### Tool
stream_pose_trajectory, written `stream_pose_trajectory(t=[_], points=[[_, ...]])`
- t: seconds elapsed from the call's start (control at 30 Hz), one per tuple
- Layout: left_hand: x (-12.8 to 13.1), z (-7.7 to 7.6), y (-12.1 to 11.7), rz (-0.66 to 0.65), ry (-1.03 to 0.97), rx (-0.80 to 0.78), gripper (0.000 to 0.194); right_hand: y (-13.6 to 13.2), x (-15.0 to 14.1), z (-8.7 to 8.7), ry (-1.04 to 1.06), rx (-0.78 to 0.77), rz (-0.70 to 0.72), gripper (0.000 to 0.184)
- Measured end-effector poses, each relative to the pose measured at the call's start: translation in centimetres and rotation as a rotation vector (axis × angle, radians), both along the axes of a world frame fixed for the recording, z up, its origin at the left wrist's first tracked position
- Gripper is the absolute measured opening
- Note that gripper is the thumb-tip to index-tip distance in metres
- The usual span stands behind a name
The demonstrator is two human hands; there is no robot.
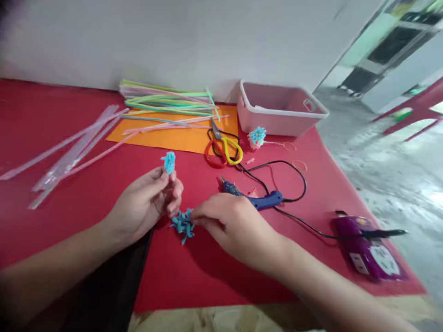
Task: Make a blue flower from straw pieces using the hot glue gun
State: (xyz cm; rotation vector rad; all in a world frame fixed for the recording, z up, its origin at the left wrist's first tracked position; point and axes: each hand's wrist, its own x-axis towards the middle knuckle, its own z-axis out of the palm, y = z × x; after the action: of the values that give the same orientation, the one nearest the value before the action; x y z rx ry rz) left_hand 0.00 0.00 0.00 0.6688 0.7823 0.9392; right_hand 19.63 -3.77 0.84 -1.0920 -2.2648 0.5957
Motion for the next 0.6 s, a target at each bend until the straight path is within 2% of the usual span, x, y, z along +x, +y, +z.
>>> stream_pose_trajectory(t=[0.1, 0.2, 0.37, 0.6], points=[[1.0, 0.4, -0.2, -0.032, -0.02, -0.007, 0.022, -0.5, 0.6, 0.2, 0.006, -0.029, -0.026, 0.023], [1.4, 0.1, -0.6, -0.066, -0.025, 0.002, 0.021, -1.0, 1.0, 0.3, 0.004, -0.035, -0.068, 0.02], [1.1, -0.9, -1.5, -0.125, 0.012, 0.024, 0.019, -1.3, 1.2, 0.4, 0.088, 0.012, -0.12, 0.016], [0.8, -1.0, -2.0, -0.12, 0.031, 0.073, 0.023, -1.4, 1.2, 0.1, 0.108, 0.07, -0.191, 0.017]])
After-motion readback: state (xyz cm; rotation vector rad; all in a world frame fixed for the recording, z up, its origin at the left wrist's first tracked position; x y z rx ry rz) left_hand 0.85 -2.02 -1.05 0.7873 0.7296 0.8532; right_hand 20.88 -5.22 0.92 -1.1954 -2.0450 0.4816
